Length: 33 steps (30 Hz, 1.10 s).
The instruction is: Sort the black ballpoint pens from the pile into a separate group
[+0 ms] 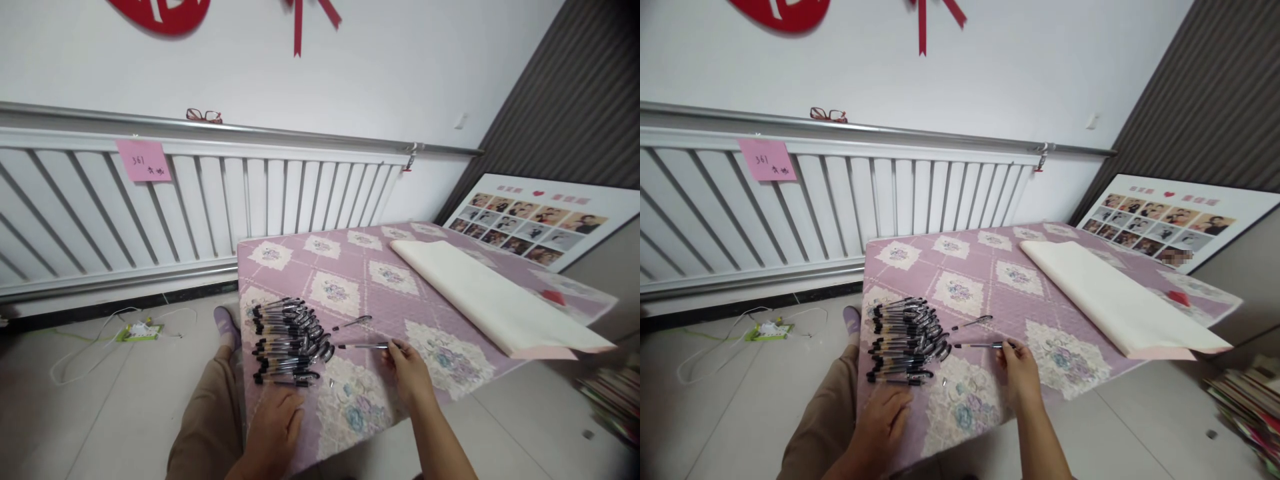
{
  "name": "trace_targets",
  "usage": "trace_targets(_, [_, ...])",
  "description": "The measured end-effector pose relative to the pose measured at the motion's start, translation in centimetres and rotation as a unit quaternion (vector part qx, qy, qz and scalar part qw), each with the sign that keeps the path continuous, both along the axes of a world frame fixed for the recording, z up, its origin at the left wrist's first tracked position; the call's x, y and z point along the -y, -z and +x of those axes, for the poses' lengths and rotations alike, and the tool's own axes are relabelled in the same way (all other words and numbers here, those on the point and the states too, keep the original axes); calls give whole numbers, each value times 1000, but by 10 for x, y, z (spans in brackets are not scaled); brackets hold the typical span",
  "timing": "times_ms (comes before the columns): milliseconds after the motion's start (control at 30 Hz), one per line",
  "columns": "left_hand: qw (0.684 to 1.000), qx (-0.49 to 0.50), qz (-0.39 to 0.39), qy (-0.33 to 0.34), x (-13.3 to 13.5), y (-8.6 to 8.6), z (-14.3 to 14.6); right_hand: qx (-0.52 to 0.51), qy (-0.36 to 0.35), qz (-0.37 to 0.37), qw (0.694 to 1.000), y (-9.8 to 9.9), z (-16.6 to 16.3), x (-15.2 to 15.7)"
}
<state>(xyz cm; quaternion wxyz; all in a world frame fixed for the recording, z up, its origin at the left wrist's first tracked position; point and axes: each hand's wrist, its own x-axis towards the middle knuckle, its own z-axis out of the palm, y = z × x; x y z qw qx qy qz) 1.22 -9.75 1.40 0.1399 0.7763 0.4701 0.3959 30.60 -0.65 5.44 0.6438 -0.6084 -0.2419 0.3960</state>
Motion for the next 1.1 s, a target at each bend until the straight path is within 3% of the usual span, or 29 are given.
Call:
trace_targets(233, [998, -41, 47, 28, -8, 6, -2, 31, -2, -21, 999, 10, 10, -41])
trace_targets(533, [991, -63, 108, 49, -18, 20, -5, 69, -18, -39, 997, 20, 15, -72])
trace_targets(1100, [991, -63, 101, 54, -21, 22, -4, 160, -22, -27, 986, 35, 21, -79])
